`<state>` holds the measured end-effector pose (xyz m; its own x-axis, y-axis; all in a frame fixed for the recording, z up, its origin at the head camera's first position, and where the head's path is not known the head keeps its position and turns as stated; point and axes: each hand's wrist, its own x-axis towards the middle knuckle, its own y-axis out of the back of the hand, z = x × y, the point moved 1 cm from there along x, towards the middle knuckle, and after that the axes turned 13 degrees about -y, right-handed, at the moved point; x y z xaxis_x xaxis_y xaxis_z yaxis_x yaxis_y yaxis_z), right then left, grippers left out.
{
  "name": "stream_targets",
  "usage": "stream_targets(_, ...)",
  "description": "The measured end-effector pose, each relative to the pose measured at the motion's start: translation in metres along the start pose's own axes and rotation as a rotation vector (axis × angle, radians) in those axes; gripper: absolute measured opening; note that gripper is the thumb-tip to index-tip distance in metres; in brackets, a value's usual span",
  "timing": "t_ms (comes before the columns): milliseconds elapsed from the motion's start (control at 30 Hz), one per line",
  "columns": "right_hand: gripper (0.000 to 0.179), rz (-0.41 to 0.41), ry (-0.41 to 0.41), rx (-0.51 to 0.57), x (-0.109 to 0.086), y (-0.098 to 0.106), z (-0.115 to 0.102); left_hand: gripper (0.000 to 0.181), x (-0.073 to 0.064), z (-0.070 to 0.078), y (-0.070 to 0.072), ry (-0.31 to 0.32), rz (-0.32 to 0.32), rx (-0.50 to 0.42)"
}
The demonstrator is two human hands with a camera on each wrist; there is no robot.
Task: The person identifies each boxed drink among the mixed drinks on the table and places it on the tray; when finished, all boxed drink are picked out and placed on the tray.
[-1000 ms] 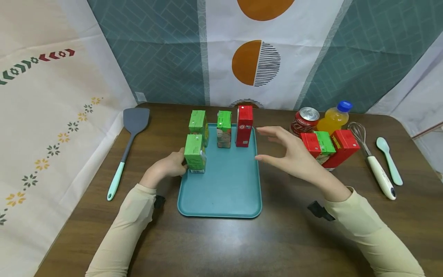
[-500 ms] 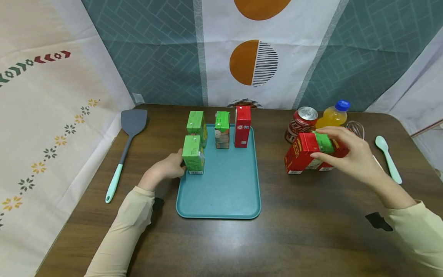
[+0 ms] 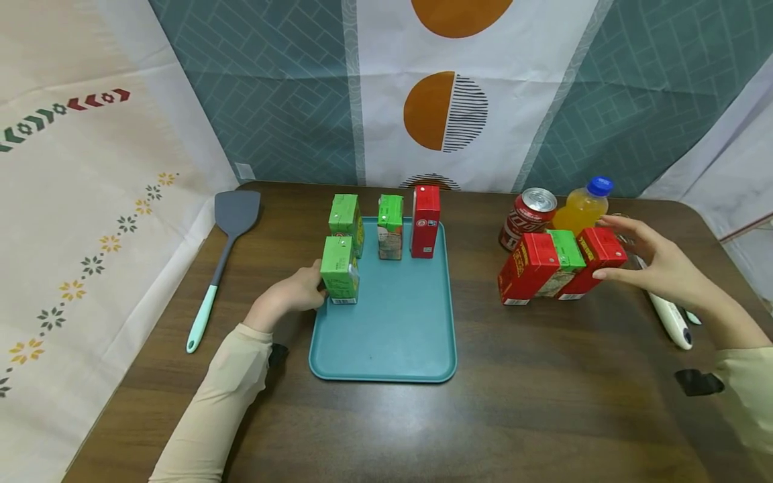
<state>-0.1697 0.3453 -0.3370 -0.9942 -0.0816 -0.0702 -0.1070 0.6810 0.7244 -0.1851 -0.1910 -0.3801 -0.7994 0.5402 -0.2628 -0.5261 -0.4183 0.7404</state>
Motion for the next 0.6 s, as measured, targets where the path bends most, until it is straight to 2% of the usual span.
stream_targets(67,0.087,-0.041,0.009,0.053,0.002,-0.005,0.005,0.053,0.000,0.000,0.000,0.003,-0.003,-0.002)
stream_targets(200,0.083,-0.061,-0.005,0.146,0.006,-0.014,0.013,0.055,0.001,-0.001,0.000,0.015,-0.005,-0.007)
stream_targets(400,0.070,-0.010,-0.025,0.218,0.008,-0.022,0.019,0.056,0.000,-0.001,0.000,0.020,-0.009,-0.007)
stream_targets(600,0.067,0.066,-0.069,0.231,0.002,-0.023,0.020,0.054,0.000,-0.002,-0.001,0.003,-0.005,-0.006)
